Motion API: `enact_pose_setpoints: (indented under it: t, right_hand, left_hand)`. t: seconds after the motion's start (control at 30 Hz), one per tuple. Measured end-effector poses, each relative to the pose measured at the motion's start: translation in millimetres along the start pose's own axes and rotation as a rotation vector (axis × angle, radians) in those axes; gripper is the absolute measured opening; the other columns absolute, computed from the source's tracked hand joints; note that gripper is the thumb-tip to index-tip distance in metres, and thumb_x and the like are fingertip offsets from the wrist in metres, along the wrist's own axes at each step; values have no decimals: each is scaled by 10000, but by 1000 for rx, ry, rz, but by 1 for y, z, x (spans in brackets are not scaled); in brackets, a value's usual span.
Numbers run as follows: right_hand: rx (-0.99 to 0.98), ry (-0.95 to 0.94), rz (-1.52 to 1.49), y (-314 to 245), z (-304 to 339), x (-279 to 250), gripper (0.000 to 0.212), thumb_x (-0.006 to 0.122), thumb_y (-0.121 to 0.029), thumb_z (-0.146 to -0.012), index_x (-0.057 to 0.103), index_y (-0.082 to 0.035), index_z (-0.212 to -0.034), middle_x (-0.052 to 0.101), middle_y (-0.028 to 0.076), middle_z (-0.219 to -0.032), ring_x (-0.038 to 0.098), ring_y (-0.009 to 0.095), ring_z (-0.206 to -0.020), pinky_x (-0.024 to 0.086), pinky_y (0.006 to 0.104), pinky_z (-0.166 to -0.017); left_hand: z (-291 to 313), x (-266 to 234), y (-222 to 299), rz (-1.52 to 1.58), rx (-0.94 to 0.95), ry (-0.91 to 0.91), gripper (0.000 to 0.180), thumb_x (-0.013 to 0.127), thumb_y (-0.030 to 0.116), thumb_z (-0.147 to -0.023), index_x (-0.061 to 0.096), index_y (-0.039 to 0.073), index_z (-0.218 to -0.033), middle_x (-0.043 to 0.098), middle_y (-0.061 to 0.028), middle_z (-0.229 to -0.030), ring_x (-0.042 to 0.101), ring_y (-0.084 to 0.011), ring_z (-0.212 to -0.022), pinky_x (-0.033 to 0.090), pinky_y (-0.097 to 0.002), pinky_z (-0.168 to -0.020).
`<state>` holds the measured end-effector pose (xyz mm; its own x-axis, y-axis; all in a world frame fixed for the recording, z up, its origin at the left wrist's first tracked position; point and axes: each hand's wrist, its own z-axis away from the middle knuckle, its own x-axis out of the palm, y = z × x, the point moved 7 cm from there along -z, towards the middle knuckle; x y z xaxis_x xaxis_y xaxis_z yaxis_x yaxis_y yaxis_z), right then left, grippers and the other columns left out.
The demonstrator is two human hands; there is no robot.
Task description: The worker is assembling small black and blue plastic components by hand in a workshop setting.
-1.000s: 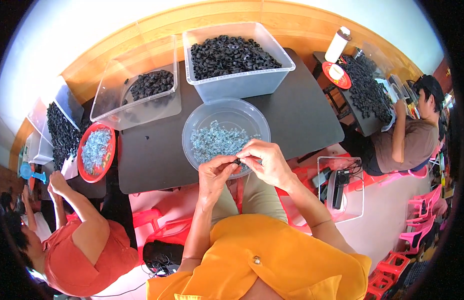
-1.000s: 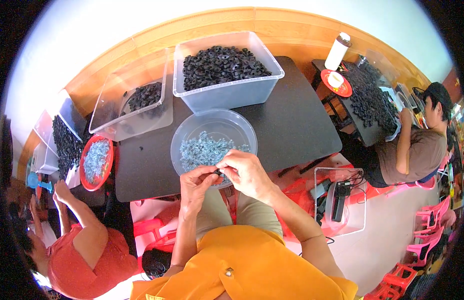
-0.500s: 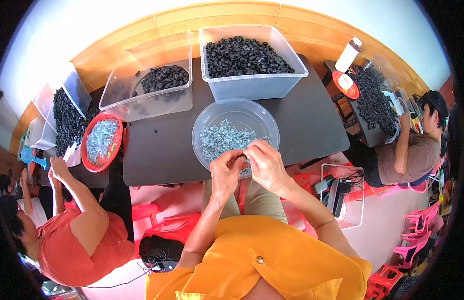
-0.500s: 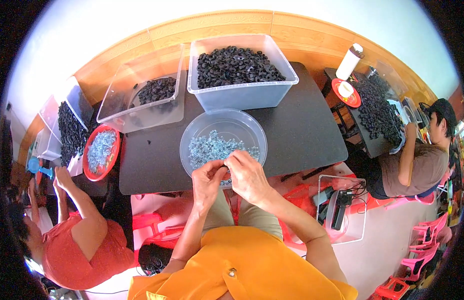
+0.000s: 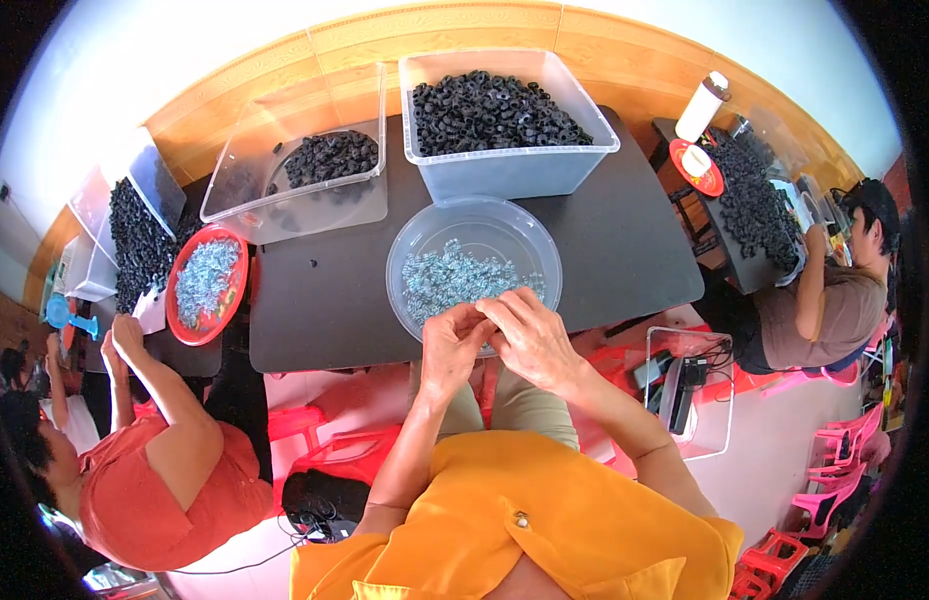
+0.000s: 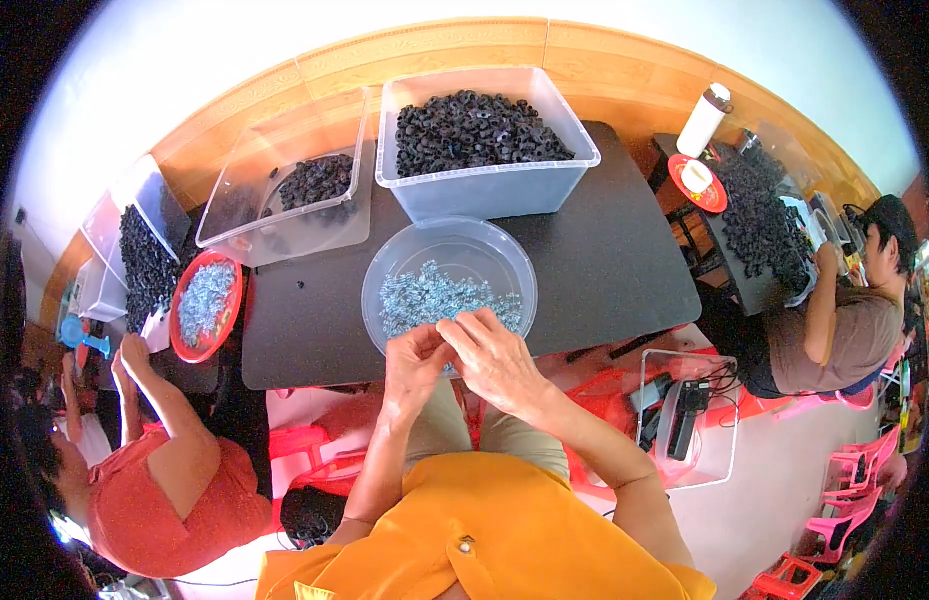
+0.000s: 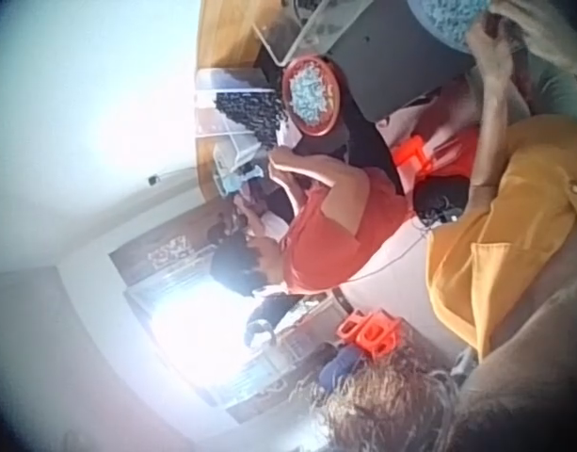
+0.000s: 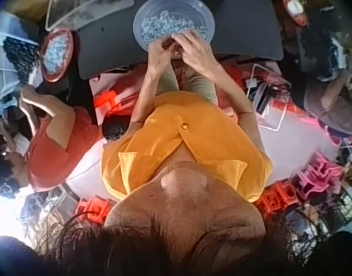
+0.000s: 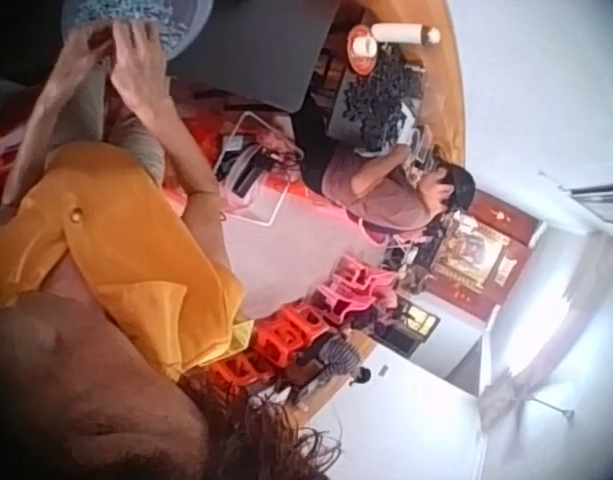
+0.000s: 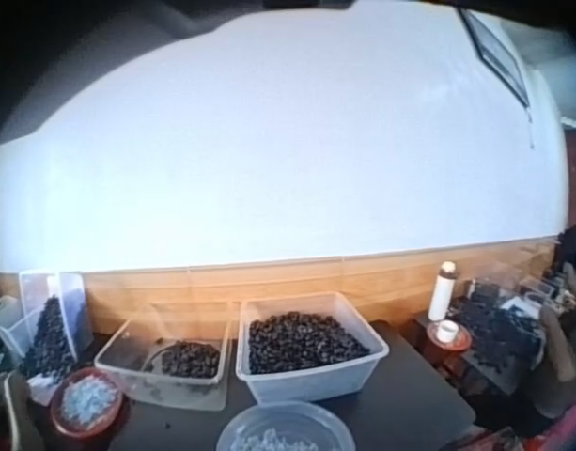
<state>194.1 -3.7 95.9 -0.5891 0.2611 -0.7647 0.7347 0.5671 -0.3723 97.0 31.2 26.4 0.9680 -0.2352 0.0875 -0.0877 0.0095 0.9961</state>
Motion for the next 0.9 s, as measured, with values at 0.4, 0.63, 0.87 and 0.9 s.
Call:
enact_pose_setpoints:
  t: [0.4, 0.63, 0.87, 0.9]
  right_hand:
    - [-59, 49, 82, -3, 9, 9, 423, 605, 12, -633, 487, -8, -1039, 501, 81, -795, 514, 242, -736, 491, 330, -585]
    - [-111, 105, 116, -7, 11, 13, 416, 662, 7, -579, 534, -35, -973, 548, 74, -770, 536, 236, -667, 485, 337, -565]
    - [128, 309, 58, 3, 3, -30, 536, 751, -198, -670, 537, -30, -1131, 586, 136, -1096, 612, 279, -898, 519, 336, -733]
    - [172, 357, 73, 11, 8, -37, 510, 748, -174, -668, 547, -35, -1116, 591, 133, -1084, 613, 281, -890, 516, 338, -737]
  left_hand:
    - [0, -2, -5, -12, -95, -81, 101, 602, -17, -778, 625, -53, -870, 642, -56, -780, 588, -90, -717, 477, -227, -636]
    - [-3, -8, -4, 44, -97, -82, 110, 583, -35, -765, 633, -49, -862, 646, -61, -766, 595, -98, -705, 478, -228, -627]
    - [-46, -80, 92, -329, 337, 325, 86, 620, 2, -764, 657, -10, -840, 625, -22, -761, 545, -84, -693, 459, -244, -650]
    - [-52, -98, 129, -512, 461, 493, 89, 623, 26, -776, 654, -16, -848, 623, -34, -753, 551, -93, -693, 460, -241, -660]
